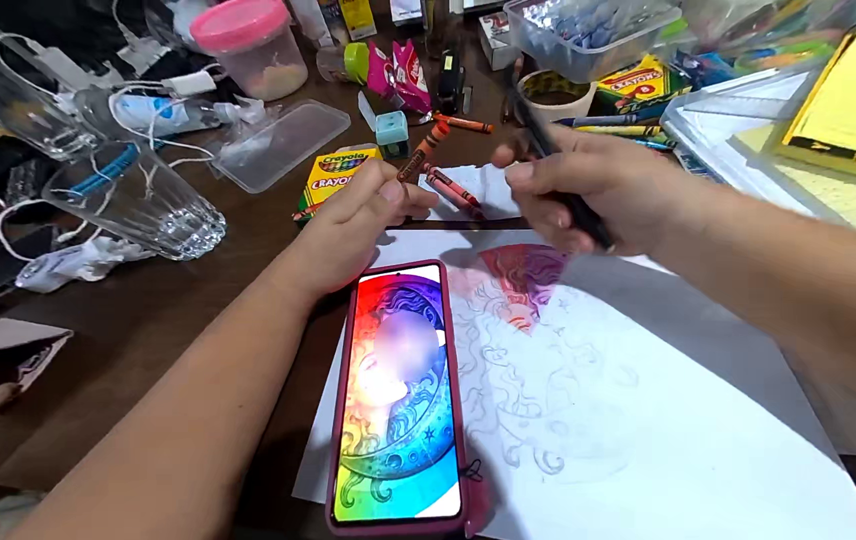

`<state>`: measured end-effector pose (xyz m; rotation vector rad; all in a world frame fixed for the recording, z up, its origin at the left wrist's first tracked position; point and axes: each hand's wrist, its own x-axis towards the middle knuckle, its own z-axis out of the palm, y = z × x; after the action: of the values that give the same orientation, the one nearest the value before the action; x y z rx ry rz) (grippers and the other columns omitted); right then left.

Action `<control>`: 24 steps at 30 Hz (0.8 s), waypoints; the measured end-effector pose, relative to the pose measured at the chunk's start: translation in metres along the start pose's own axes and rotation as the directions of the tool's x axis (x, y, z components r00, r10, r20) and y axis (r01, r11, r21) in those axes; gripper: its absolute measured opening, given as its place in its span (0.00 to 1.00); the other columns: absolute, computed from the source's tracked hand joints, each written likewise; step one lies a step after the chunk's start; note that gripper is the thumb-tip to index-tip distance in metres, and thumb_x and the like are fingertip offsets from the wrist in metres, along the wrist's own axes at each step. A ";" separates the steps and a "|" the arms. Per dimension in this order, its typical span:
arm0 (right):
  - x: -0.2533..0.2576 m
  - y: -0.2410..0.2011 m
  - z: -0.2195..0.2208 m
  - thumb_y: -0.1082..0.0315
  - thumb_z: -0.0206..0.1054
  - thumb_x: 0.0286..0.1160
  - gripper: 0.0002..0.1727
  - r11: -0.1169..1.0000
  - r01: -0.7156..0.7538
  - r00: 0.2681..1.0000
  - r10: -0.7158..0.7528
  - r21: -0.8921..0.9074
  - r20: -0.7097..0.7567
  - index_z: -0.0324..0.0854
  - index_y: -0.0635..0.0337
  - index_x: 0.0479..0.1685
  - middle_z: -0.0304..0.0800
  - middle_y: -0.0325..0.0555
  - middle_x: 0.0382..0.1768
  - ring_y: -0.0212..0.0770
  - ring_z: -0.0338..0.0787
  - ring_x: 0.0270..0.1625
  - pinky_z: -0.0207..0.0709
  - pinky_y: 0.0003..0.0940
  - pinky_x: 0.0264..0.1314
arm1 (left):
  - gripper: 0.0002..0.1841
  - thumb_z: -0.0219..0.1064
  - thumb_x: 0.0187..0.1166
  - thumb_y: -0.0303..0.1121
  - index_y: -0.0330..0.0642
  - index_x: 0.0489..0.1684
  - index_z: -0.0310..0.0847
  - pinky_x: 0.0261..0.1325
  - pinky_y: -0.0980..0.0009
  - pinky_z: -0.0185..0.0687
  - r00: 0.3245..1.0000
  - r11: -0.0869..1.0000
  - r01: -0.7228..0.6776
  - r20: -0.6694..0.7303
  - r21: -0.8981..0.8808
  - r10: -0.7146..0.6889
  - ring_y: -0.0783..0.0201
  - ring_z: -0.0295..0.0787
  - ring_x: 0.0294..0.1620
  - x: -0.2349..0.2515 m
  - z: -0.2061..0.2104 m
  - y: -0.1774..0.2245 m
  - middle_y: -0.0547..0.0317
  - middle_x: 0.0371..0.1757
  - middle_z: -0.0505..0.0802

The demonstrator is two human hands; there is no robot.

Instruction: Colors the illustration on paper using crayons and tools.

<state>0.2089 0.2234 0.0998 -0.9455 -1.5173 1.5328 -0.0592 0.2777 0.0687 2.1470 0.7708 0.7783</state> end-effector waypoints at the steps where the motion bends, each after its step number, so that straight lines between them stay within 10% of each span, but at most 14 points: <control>1: 0.002 -0.005 -0.006 0.69 0.55 0.87 0.06 0.985 -0.050 0.994 0.032 -0.167 -0.105 0.70 0.54 0.57 0.72 0.34 0.19 0.23 0.69 0.11 0.67 0.15 0.10 | 0.21 0.38 0.91 0.45 0.39 0.61 0.68 0.70 0.64 0.82 0.999 1.000 -0.013 -0.031 -0.017 0.013 0.67 0.89 0.62 0.000 0.000 0.001 0.59 0.60 0.91; 3: 0.007 -0.008 -0.023 0.67 0.65 0.84 0.18 0.775 -0.147 0.963 -0.029 -0.614 -0.267 0.71 0.58 0.69 0.82 0.40 0.30 0.29 0.78 0.19 0.75 0.24 0.18 | 0.20 0.38 0.92 0.45 0.39 0.59 0.69 0.69 0.64 0.83 0.995 0.999 -0.051 -0.080 -0.003 0.051 0.67 0.89 0.60 0.000 -0.001 0.004 0.60 0.57 0.92; 6: 0.012 0.005 -0.046 0.63 0.67 0.84 0.18 0.348 -0.177 0.953 -0.174 -0.921 -0.249 0.79 0.67 0.64 0.88 0.64 0.42 0.64 0.89 0.45 0.77 0.67 0.48 | 0.16 0.43 0.93 0.41 0.39 0.53 0.71 0.65 0.69 0.83 0.984 0.985 -0.117 -0.121 0.128 0.133 0.74 0.88 0.55 -0.001 -0.002 0.005 0.63 0.53 0.91; 11: 0.015 0.009 -0.043 0.65 0.72 0.79 0.22 0.153 -0.175 0.939 -0.270 -0.973 -0.211 0.80 0.69 0.67 0.80 0.76 0.61 0.78 0.82 0.64 0.74 0.73 0.61 | 0.14 0.58 0.88 0.39 0.39 0.48 0.85 0.53 0.84 0.75 0.958 0.937 -0.135 -0.200 0.323 0.207 0.83 0.80 0.46 -0.002 0.004 0.013 0.65 0.44 0.87; 14: 0.010 0.005 -0.029 0.67 0.76 0.67 0.24 0.277 0.090 0.912 -0.408 -0.957 -0.032 0.83 0.68 0.63 0.81 0.70 0.55 0.68 0.84 0.55 0.78 0.62 0.53 | 0.12 0.59 0.87 0.37 0.39 0.48 0.85 0.50 0.87 0.75 0.942 0.946 -0.171 -0.236 0.275 0.239 0.87 0.80 0.44 -0.002 0.010 0.020 0.69 0.43 0.87; 17: 0.005 0.005 -0.002 0.52 0.76 0.66 0.35 0.735 0.293 0.953 -0.276 -0.612 0.125 0.75 0.58 0.73 0.82 0.40 0.54 0.26 0.85 0.45 0.83 0.22 0.43 | 0.09 0.59 0.88 0.35 0.39 0.48 0.82 0.44 0.89 0.76 0.931 0.948 -0.253 -0.220 0.192 0.292 0.89 0.79 0.39 -0.001 0.016 0.030 0.73 0.41 0.86; 19: 0.005 0.010 0.015 0.50 0.70 0.75 0.33 0.883 0.302 0.952 -0.258 -0.359 0.167 0.72 0.56 0.77 0.83 0.34 0.53 0.21 0.84 0.46 0.80 0.17 0.44 | 0.10 0.62 0.87 0.35 0.36 0.46 0.84 0.43 0.90 0.75 0.926 0.928 -0.300 -0.164 0.220 0.339 0.88 0.79 0.38 -0.002 0.021 0.038 0.70 0.40 0.87; 24: 0.005 0.015 0.018 0.65 0.45 0.90 0.17 0.935 0.355 0.933 -0.355 0.018 0.048 0.82 0.53 0.51 0.89 0.30 0.40 0.23 0.87 0.32 0.84 0.18 0.34 | 0.19 0.62 0.86 0.42 0.34 0.60 0.82 0.40 0.89 0.75 0.936 0.914 -0.350 0.026 0.207 0.352 0.87 0.77 0.35 -0.003 0.019 0.038 0.70 0.39 0.87</control>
<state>0.1898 0.2205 0.0854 -0.5879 -1.6138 1.3075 -0.0365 0.2466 0.0867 2.5150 0.4920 0.9267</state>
